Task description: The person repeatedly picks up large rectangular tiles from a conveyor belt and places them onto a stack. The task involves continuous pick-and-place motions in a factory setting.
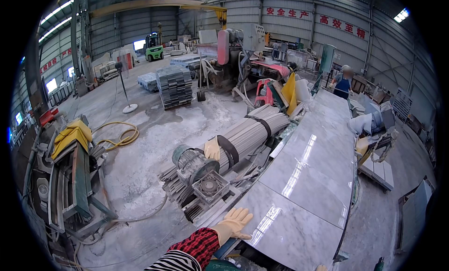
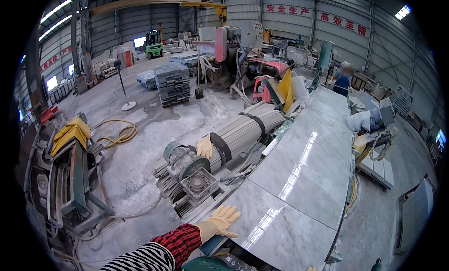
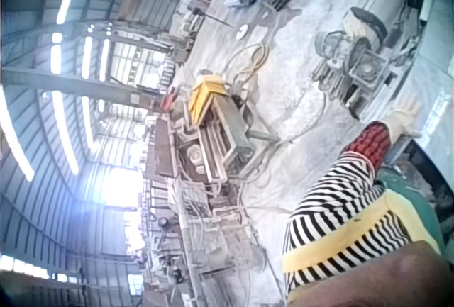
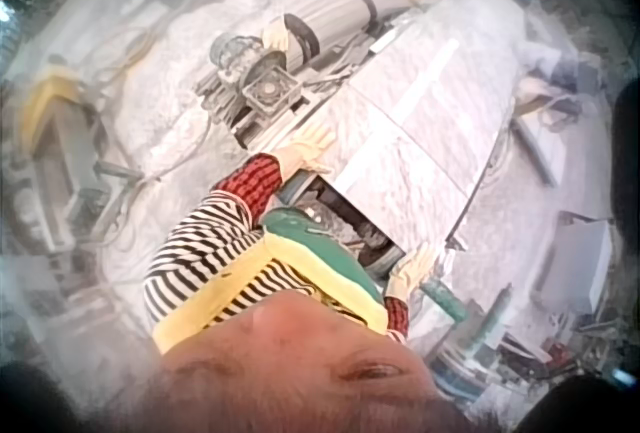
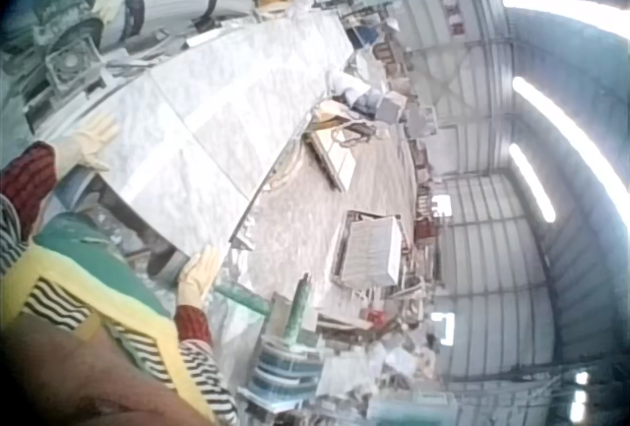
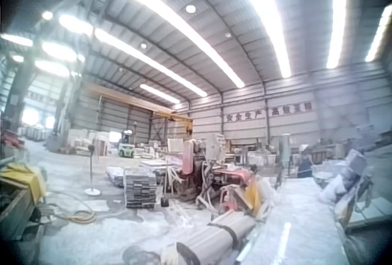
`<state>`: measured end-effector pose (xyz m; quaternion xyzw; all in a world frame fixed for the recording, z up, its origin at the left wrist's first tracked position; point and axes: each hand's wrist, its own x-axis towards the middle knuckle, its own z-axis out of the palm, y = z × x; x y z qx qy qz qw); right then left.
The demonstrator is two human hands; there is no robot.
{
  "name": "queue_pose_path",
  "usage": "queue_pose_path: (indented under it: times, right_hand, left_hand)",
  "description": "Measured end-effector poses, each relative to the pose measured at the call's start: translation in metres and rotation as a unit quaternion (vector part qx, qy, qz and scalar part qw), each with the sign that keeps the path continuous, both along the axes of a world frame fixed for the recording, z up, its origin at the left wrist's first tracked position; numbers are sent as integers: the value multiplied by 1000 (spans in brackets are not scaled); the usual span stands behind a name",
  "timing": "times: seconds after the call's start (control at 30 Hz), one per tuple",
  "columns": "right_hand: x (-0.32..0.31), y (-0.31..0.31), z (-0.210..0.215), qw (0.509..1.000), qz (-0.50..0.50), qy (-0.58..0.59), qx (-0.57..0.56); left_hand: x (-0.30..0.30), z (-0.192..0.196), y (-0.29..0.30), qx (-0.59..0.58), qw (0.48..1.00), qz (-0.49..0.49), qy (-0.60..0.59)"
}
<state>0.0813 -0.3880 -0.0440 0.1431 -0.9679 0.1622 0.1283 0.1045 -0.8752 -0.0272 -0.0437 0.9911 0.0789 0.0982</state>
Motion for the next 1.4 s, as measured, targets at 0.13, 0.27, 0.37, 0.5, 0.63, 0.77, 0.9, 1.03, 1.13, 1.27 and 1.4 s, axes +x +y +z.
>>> queue_pose_path:
  times: [0.13,0.27,0.37,0.5,0.63,0.77,0.9,1.03,1.13,1.27,1.4]
  right_hand:
    - [0,-3,-1,1000,0,4,-2]
    - [1,0,-9,1000,5,25,-14]
    - [4,-2,-9,999,-3,33,-14]
    - [5,-1,-12,1000,-13,24,-13]
    - [5,1,-21,998,-12,55,-22]
    - [5,3,-29,998,-26,56,-6]
    - [2,7,-41,997,-31,74,-12]
    - [3,8,-42,997,-34,63,-5]
    - [7,8,-40,998,-35,44,-1]
    - [6,11,-51,998,-36,49,-15]
    - [5,13,-57,998,-43,48,-1]
  left_hand:
    - [4,-5,-3,-3,1000,0,9]
    - [4,-6,-2,1,1000,0,11]
    - [6,-1,-1,3,1000,0,11]
    - [7,-3,-2,10,1000,-2,5]
    - [7,-5,-2,10,1000,-9,7]
    - [11,-4,-3,9,1000,-10,9]
    - [11,-2,-2,9,1000,-10,6]
    - [13,-6,-2,12,1000,-7,11]
    - [15,-7,-2,14,1000,-5,9]
    - [16,-9,-2,16,1000,-9,17]
    - [19,-7,-3,17,1000,-11,19]
